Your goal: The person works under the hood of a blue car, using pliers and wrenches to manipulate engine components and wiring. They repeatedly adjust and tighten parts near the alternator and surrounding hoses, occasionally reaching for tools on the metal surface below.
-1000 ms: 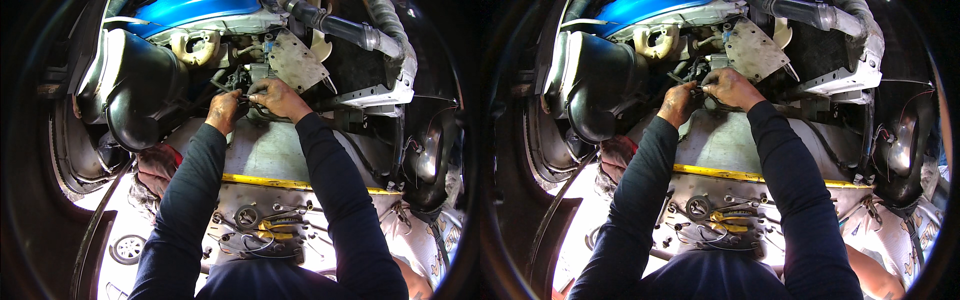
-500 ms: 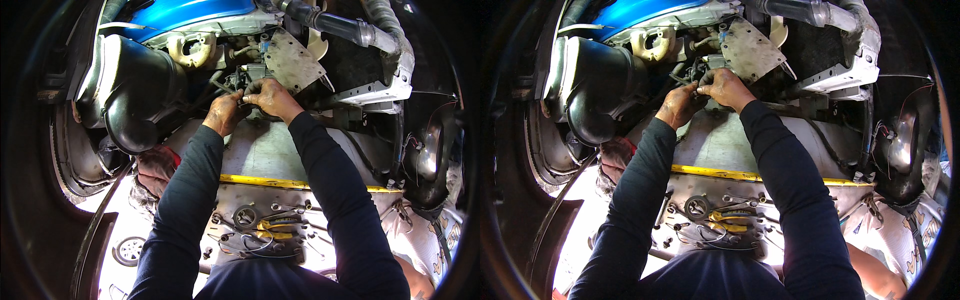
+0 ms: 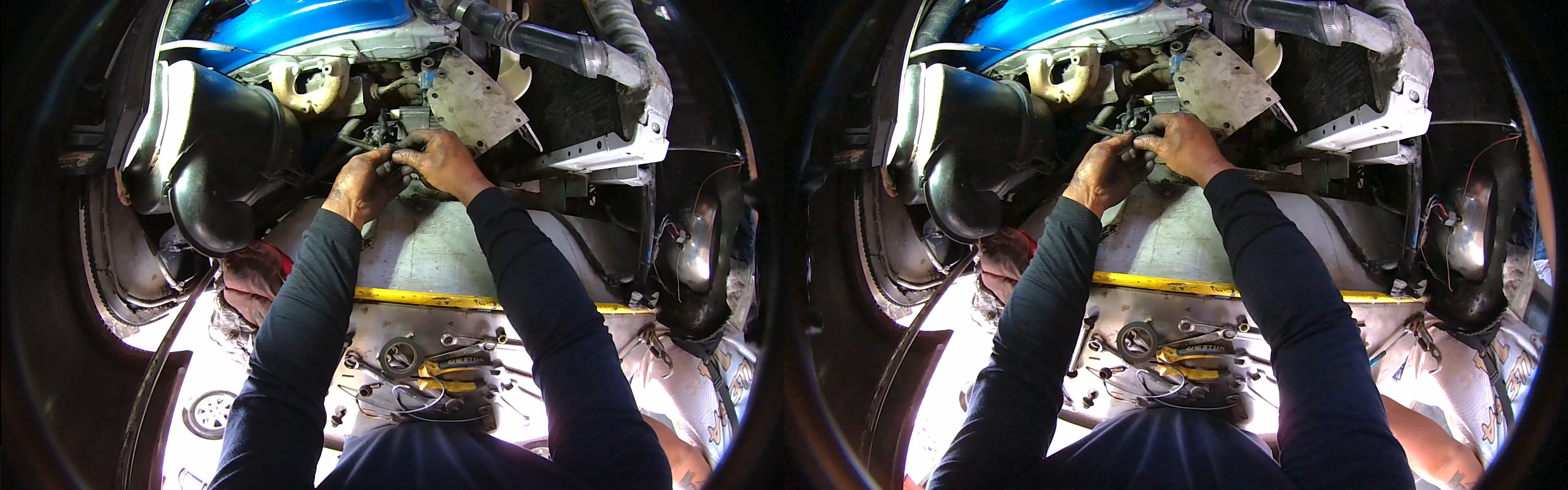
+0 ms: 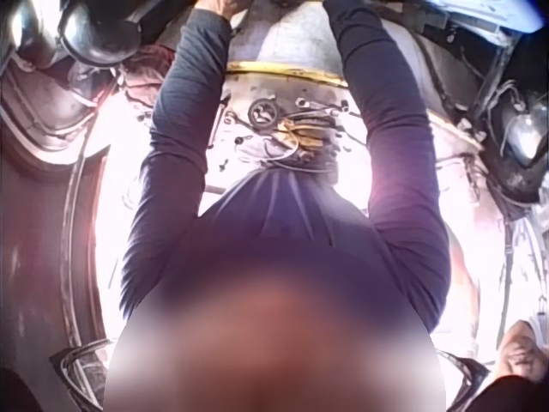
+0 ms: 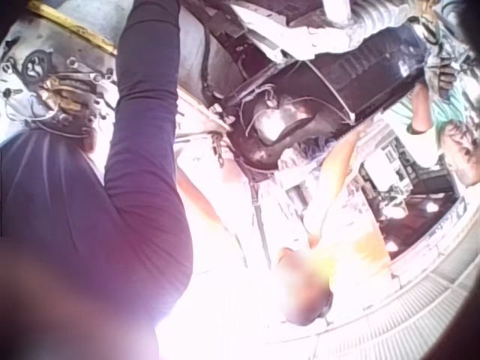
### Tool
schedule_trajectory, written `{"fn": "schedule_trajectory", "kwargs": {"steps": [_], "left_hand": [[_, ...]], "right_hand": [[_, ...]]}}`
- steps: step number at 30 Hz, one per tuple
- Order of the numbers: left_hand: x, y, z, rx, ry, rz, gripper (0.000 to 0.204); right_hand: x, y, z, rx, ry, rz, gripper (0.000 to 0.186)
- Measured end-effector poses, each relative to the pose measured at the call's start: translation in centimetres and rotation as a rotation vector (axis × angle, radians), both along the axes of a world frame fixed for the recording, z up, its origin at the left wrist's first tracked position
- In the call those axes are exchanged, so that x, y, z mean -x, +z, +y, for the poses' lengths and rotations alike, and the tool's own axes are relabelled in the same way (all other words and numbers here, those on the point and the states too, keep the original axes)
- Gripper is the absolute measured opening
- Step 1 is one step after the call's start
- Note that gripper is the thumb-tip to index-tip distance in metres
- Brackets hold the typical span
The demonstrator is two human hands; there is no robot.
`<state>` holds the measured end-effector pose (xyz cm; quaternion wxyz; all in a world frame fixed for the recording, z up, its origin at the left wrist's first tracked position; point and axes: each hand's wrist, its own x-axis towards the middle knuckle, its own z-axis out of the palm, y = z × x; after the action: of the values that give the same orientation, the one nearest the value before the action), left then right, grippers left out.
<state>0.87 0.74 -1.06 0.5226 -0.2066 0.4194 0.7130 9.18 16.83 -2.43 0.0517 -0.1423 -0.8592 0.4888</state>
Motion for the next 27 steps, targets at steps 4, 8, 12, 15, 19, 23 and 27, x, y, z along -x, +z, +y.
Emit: {"fn": "schedule_trajectory", "kwargs": {"steps": [4,8,12,15,19,23,27], "left_hand": [[0.6,-0.9,-0.3,-0.089,0.039,-0.086,0.015],[0.2,-1.2,-0.4,-0.107,0.068,-0.072,0.014],[0.0,-0.8,-0.5,-0.039,-0.009,0.067,0.019],[-0.2,-0.6,-0.4,-0.073,-0.048,0.160,0.021],[-0.7,-0.9,-0.1,-0.042,-0.001,0.250,0.021],[-0.8,-1.6,0.2,-0.005,0.036,0.298,0.021],[-0.5,-1.9,0.2,0.051,0.066,0.273,0.021]], "right_hand": [[0.4,-0.7,0.3,0.148,-0.044,-0.030,0.033],[0.7,-1.4,0.5,0.190,-0.082,-0.038,0.033],[1.0,-2.0,0.6,0.272,-0.129,-0.069,0.034],[1.1,-2.3,0.4,0.222,-0.173,-0.087,0.035],[1.3,-2.3,-0.6,0.219,-0.250,-0.110,0.037],[1.6,-1.9,-1.6,0.341,-0.273,-0.150,0.033],[0.8,-0.9,-0.7,0.352,-0.099,-0.098,0.024]]}}
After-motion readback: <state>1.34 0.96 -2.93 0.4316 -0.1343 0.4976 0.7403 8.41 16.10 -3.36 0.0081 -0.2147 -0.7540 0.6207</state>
